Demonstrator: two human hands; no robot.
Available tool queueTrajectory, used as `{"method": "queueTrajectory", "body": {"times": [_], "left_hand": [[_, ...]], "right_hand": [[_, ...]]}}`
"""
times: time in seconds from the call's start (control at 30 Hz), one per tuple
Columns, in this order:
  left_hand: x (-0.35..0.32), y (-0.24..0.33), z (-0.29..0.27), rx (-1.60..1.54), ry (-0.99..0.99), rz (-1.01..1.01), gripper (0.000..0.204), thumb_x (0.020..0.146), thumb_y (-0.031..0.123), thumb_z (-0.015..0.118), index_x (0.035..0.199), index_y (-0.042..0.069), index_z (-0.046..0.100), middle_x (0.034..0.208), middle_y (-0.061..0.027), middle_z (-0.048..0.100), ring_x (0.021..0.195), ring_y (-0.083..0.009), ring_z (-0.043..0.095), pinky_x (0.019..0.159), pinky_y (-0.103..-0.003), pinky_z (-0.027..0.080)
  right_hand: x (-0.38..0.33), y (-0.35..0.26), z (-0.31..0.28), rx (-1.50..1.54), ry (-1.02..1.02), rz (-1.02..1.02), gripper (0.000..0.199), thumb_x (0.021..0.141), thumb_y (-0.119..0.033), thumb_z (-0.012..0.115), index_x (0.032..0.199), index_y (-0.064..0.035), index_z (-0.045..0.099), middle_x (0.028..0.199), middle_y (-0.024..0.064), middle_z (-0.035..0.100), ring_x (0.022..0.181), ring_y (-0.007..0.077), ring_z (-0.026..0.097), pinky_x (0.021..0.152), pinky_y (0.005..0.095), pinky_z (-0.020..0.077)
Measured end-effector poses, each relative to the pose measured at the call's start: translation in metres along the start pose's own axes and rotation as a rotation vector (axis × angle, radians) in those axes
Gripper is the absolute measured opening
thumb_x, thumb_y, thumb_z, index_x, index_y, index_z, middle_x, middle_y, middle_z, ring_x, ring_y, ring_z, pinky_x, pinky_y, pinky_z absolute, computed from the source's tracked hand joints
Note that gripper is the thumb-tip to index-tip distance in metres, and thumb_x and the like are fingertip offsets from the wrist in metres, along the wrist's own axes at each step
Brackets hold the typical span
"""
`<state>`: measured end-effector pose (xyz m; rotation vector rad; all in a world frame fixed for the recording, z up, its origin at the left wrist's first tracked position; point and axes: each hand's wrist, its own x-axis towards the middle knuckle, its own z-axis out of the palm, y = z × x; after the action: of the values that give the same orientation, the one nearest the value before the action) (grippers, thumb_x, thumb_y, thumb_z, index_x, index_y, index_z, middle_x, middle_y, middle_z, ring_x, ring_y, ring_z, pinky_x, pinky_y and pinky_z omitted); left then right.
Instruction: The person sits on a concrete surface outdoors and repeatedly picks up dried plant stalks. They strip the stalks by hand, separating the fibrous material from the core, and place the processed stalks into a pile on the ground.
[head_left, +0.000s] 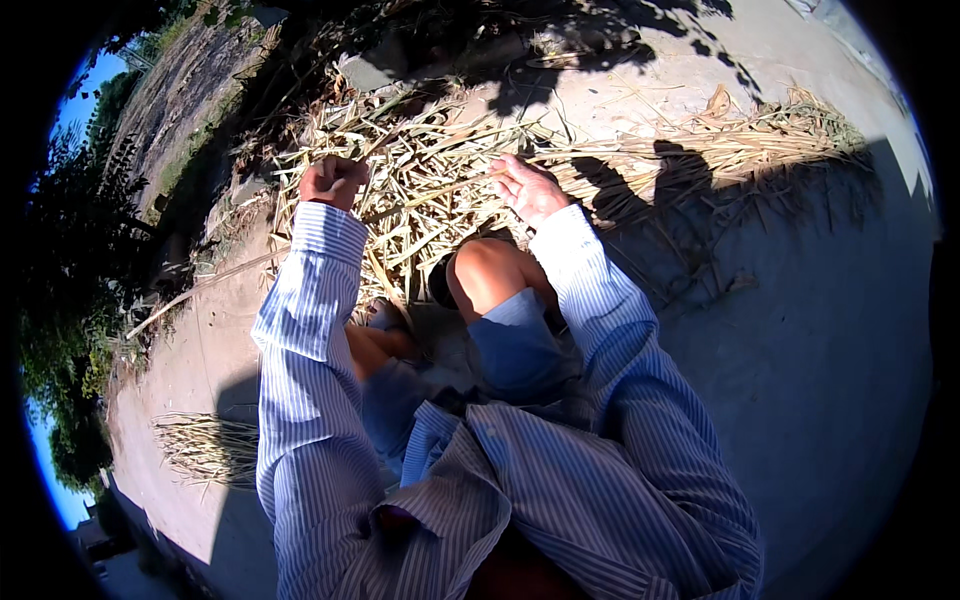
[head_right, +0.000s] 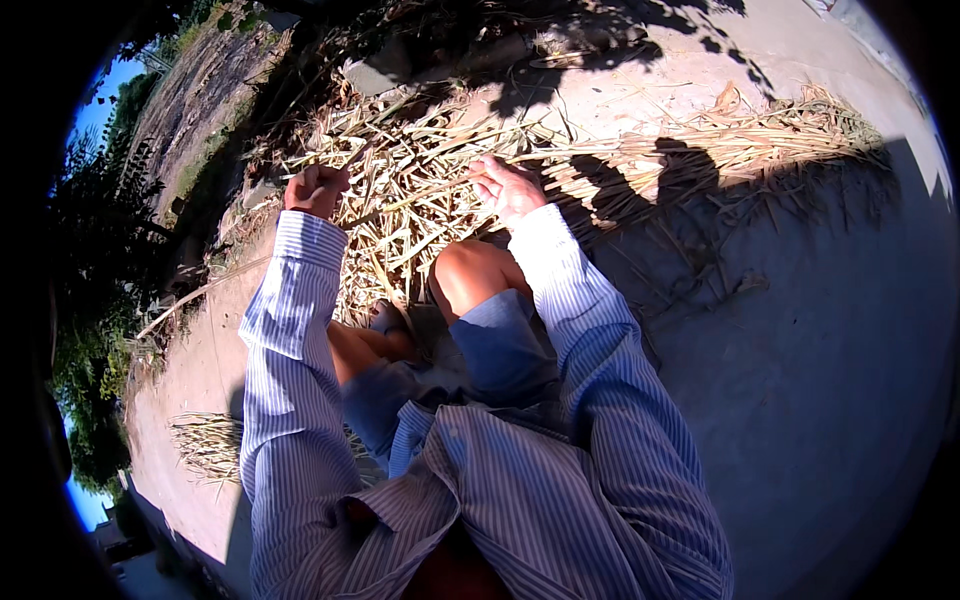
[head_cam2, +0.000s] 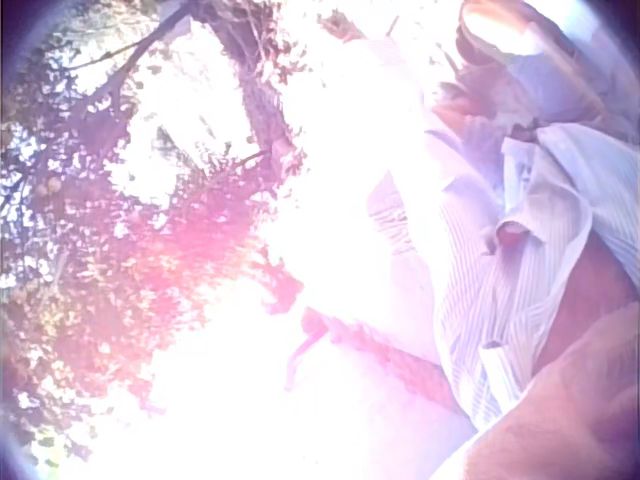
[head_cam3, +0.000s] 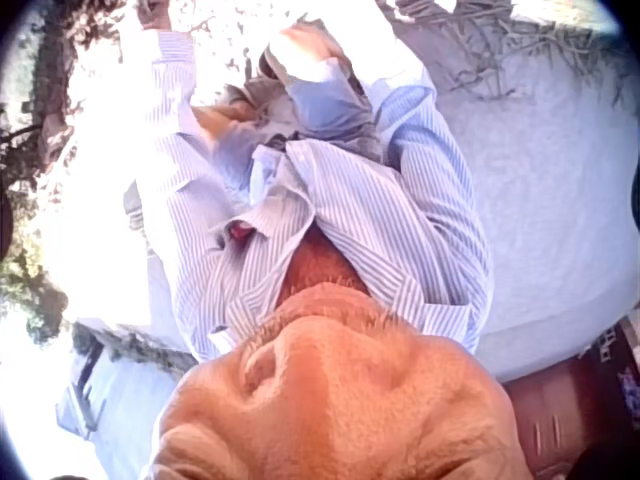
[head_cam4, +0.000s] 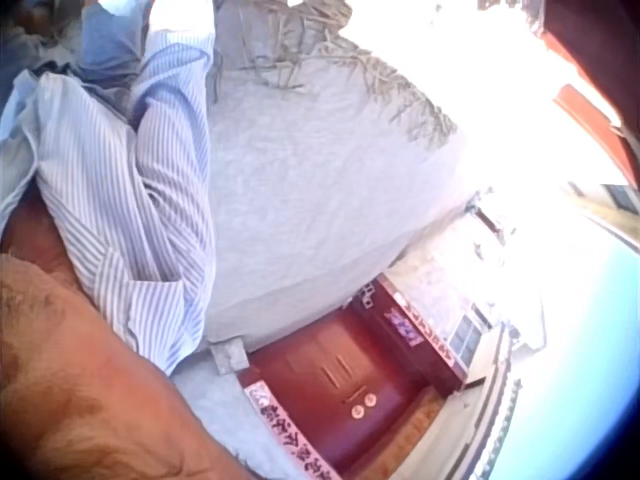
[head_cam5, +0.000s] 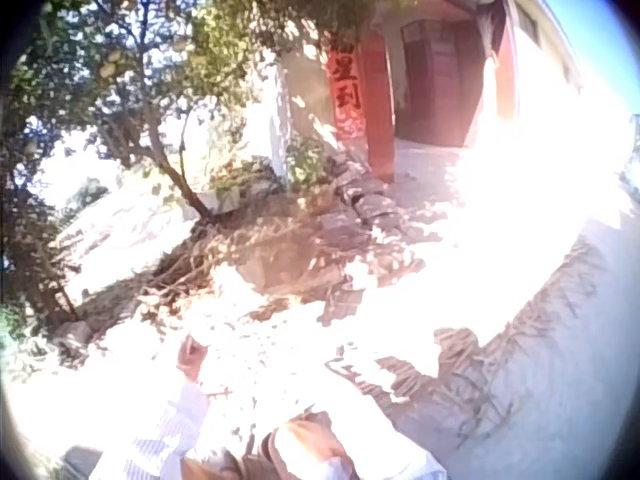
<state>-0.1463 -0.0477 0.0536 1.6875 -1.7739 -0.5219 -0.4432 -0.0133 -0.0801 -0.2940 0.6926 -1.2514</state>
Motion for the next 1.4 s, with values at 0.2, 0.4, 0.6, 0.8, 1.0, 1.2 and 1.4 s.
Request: {"method": "queueTrajectory", "body": {"times": [0.2, 0.4, 0.6, 0.8, 1.0, 1.2, 1.4], "left_hand": [[-0.006, 0.068, 0.006, 0.908, -0.204, 0.377, 0.052, 0.087, 0.052, 0.052, 0.105, 0.004, 0.061, 0.095, -0.0154, 0.065, 0.098, -0.0342, 0.056, 0.089, -0.046, 0.039], [-0.028, 0.033, 0.054, 0.71, -0.054, 0.607, 0.019, 0.08, 0.031, 0.068, 0.088, 0.014, 0.068, 0.065, -0.009, 0.064, 0.06, -0.025, 0.063, 0.06, -0.036, 0.048], [-0.026, 0.063, 0.016, -0.093, 0.082, 0.181, 0.021, 0.084, 0.023, 0.067, 0.086, 0.003, 0.067, 0.076, -0.013, 0.065, 0.068, -0.0245, 0.061, 0.066, -0.033, 0.049], [-0.032, 0.064, 0.067, 0.571, -0.136, 0.527, 0.016, 0.083, 0.026, 0.064, 0.085, 0.011, 0.062, 0.069, -0.0093, 0.065, 0.064, -0.0317, 0.063, 0.06, -0.042, 0.05], [-0.03, 0.057, 0.073, 0.537, 0.136, 0.881, 0.017, 0.076, 0.018, 0.071, 0.075, 0.008, 0.057, 0.064, -0.0066, 0.062, 0.064, -0.0269, 0.061, 0.059, -0.039, 0.05], [-0.034, 0.048, 0.03, 0.581, 0.091, 0.814, 0.014, 0.079, 0.014, 0.067, 0.076, 0.007, 0.056, 0.071, -0.0066, 0.064, 0.073, -0.0253, 0.063, 0.065, -0.039, 0.048], [-0.035, 0.017, -0.074, 0.627, -0.042, 0.664, 0.014, 0.078, 0.017, 0.069, 0.078, 0.009, 0.057, 0.07, -0.0054, 0.064, 0.068, -0.0252, 0.061, 0.067, -0.039, 0.045]], "right_hand": [[0.017, 0.016, 0.016, -0.05, 0.02, 0.08, 0.029, 0.086, -0.033, 0.067, 0.104, -0.0098, 0.061, 0.099, 0.0032, 0.064, 0.088, 0.0131, 0.059, 0.075, 0.0255, 0.0486], [0.015, 0.019, 0.044, 0.06, 0.091, 0.132, 0.03, 0.08, -0.026, 0.075, 0.1, -0.0081, 0.062, 0.089, 0.0041, 0.062, 0.082, 0.0159, 0.059, 0.069, 0.0244, 0.0482], [0.028, 0.0, 0.005, 0.044, 0.153, 0.052, 0.021, 0.086, -0.021, 0.067, 0.1, -0.0051, 0.064, 0.094, 0.0046, 0.067, 0.086, 0.0137, 0.063, 0.073, 0.0232, 0.0503], [0.012, 0.021, 0.048, 0.097, 0.037, 0.108, 0.025, 0.088, -0.026, 0.066, 0.104, -0.0082, 0.061, 0.102, 0.0033, 0.061, 0.087, 0.0164, 0.057, 0.078, 0.0284, 0.0498], [0.011, 0.017, 0.031, 0.135, 0.069, 0.049, 0.027, 0.086, -0.03, 0.068, 0.1, -0.0088, 0.059, 0.096, 0.0035, 0.061, 0.087, 0.016, 0.059, 0.069, 0.0253, 0.0466], [0.013, -0.013, -0.006, 0.157, 0.337, -0.059, 0.029, 0.082, -0.031, 0.072, 0.096, -0.009, 0.059, 0.086, 0.005, 0.062, 0.079, 0.0167, 0.062, 0.057, 0.0236, 0.0463], [0.012, -0.062, -0.083, 0.076, 0.442, -0.051, 0.03, 0.083, -0.033, 0.072, 0.099, -0.0105, 0.059, 0.095, 0.0031, 0.06, 0.074, 0.0117, 0.06, 0.055, 0.0201, 0.0466]]}}
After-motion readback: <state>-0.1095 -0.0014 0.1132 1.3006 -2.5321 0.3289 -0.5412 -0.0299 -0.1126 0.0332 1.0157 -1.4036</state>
